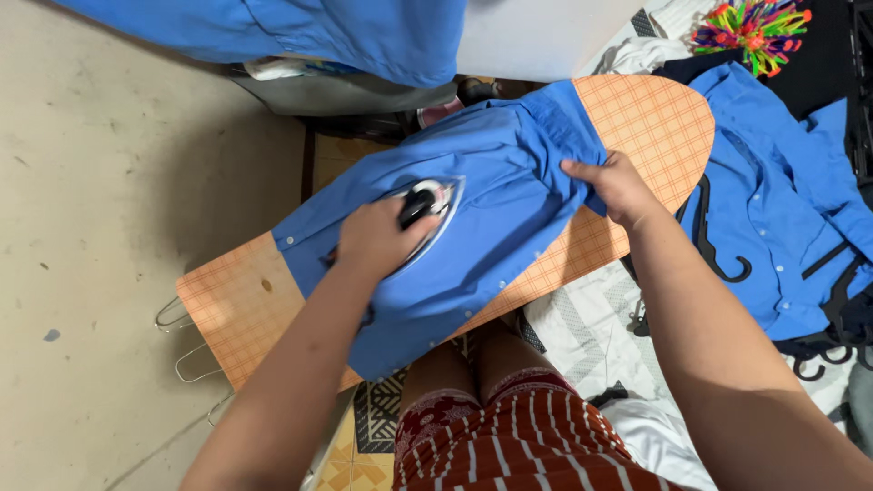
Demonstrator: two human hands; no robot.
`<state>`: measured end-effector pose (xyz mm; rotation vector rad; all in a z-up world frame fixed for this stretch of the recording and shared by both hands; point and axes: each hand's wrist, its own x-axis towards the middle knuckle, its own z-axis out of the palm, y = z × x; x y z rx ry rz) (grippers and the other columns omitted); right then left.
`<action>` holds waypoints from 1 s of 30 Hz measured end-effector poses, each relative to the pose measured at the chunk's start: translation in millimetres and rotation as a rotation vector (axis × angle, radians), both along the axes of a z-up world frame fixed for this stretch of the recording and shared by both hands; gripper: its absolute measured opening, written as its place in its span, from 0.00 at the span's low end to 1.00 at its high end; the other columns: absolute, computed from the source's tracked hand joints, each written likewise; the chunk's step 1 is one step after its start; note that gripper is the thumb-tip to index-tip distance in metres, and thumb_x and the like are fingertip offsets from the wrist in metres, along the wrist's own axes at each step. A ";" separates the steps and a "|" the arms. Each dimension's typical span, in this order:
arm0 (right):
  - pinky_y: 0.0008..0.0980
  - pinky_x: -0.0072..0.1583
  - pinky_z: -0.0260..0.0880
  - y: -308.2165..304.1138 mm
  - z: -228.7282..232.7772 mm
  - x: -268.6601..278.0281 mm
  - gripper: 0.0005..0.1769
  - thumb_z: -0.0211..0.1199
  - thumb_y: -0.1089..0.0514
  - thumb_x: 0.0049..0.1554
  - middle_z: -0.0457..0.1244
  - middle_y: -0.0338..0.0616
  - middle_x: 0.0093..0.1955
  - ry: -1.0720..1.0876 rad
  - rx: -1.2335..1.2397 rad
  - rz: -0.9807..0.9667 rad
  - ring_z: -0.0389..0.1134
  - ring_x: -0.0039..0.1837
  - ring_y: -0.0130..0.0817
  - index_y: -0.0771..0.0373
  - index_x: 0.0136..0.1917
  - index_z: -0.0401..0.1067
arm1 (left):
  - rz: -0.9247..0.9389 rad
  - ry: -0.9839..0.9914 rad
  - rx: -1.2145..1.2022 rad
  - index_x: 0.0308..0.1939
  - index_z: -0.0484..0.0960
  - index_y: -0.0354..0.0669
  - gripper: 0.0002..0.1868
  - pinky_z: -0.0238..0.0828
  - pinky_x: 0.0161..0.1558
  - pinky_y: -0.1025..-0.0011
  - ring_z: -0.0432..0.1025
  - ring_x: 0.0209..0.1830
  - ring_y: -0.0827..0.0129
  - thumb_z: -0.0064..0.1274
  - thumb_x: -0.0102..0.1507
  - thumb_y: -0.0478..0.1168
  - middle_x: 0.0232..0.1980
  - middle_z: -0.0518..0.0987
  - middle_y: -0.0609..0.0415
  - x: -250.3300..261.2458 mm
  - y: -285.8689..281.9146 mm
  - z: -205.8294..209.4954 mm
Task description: The person irons a blue shirt on a wooden ironing board. They repeatedly smooth the fabric, reposition the shirt, and use an electric iron to press the body and sleeves until the garment appears wrinkle-free.
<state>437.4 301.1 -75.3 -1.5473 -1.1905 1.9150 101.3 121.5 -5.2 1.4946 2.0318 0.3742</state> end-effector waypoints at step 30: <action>0.34 0.58 0.72 -23.9 -13.8 51.9 0.28 0.71 0.58 0.52 0.69 0.43 0.57 -0.198 -0.053 0.151 0.71 0.56 0.31 0.67 0.65 0.70 | 0.096 0.050 -0.110 0.37 0.85 0.43 0.33 0.76 0.35 0.56 0.79 0.29 0.49 0.56 0.53 0.71 0.27 0.83 0.44 -98.6 -150.1 4.5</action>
